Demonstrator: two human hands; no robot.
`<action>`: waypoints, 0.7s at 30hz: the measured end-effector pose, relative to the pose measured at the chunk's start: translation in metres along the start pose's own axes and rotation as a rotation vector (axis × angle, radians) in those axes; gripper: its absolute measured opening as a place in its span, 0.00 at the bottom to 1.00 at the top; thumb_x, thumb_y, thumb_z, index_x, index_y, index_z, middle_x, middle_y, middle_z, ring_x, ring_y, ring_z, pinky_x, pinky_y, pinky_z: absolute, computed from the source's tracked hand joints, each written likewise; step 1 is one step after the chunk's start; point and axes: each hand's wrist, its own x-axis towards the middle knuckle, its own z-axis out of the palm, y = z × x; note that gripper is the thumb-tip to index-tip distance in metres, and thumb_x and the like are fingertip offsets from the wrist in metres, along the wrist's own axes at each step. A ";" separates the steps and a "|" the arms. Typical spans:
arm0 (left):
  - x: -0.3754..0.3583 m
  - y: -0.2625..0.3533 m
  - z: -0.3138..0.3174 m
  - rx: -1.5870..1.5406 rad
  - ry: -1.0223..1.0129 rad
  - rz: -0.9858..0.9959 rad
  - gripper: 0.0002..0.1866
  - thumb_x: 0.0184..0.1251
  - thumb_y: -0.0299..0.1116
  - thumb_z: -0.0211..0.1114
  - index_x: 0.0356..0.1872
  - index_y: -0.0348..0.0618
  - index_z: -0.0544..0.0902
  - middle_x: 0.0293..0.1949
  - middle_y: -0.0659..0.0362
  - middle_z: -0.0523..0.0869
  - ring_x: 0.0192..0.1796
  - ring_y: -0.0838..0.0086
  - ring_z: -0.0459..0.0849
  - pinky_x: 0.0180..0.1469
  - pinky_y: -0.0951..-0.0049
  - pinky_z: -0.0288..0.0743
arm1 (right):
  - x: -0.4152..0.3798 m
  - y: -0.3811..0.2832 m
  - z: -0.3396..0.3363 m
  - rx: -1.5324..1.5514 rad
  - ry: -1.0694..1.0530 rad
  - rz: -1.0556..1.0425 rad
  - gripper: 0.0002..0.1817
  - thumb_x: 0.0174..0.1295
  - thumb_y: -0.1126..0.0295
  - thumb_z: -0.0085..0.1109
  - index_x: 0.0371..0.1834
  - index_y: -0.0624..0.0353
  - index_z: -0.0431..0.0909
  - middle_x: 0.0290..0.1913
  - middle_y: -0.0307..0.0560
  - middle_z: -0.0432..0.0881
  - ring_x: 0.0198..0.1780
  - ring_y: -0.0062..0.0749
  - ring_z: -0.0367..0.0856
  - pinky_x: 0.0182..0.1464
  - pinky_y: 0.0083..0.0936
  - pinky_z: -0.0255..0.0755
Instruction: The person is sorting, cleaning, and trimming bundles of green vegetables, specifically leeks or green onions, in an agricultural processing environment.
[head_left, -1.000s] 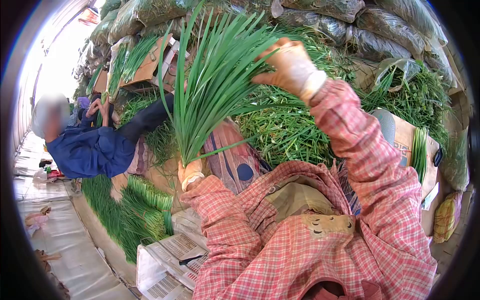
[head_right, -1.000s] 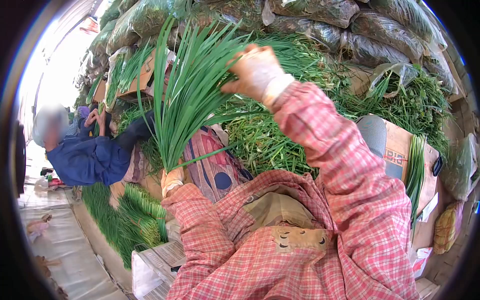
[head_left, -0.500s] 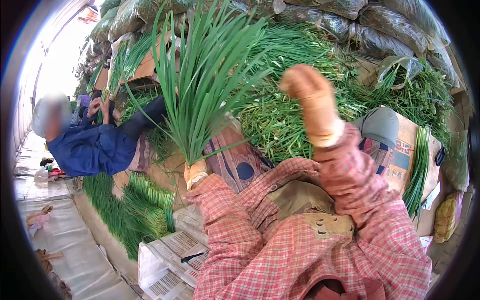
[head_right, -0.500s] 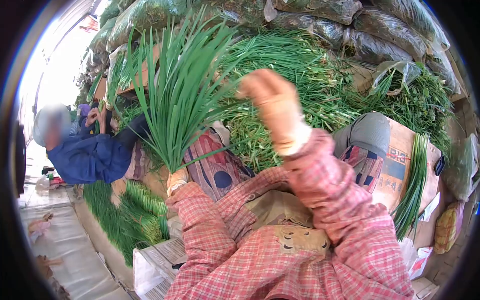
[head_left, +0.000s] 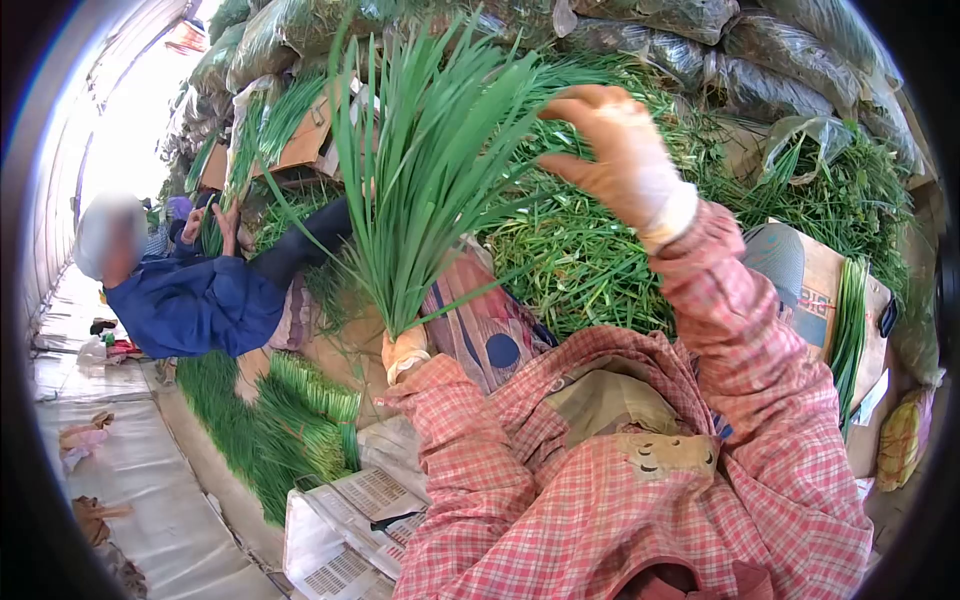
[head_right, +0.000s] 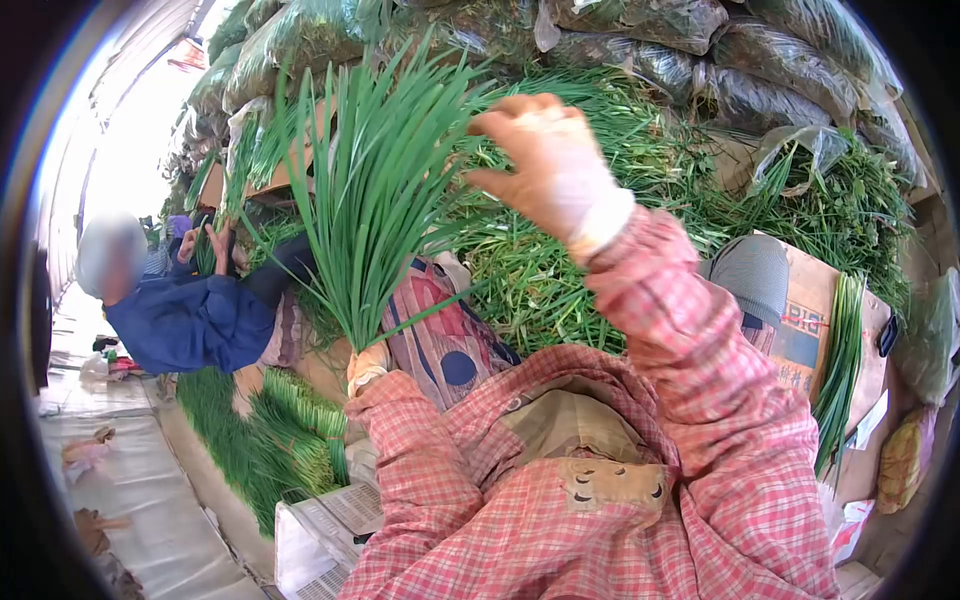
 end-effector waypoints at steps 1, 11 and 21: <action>-0.002 0.001 0.001 0.050 0.008 0.014 0.23 0.61 0.42 0.57 0.54 0.40 0.70 0.52 0.53 0.76 0.53 0.64 0.74 0.53 0.65 0.68 | 0.008 -0.010 0.015 -0.148 -0.012 -0.060 0.19 0.45 0.58 0.65 0.40 0.53 0.78 0.42 0.43 0.77 0.49 0.39 0.72 0.53 0.38 0.62; -0.009 -0.006 -0.002 0.380 0.057 0.146 0.23 0.61 0.42 0.57 0.54 0.40 0.71 0.51 0.53 0.77 0.52 0.64 0.74 0.52 0.66 0.69 | -0.045 -0.053 0.002 1.119 -0.330 0.327 0.03 0.56 0.71 0.57 0.27 0.57 0.79 0.27 0.42 0.79 0.33 0.30 0.76 0.38 0.27 0.68; -0.010 -0.006 0.003 0.611 0.074 0.217 0.23 0.60 0.43 0.58 0.54 0.40 0.71 0.50 0.53 0.77 0.51 0.65 0.75 0.52 0.67 0.69 | 0.029 -0.004 0.022 0.021 -0.118 -0.158 0.11 0.48 0.70 0.57 0.36 0.50 0.79 0.44 0.38 0.78 0.50 0.43 0.71 0.51 0.39 0.64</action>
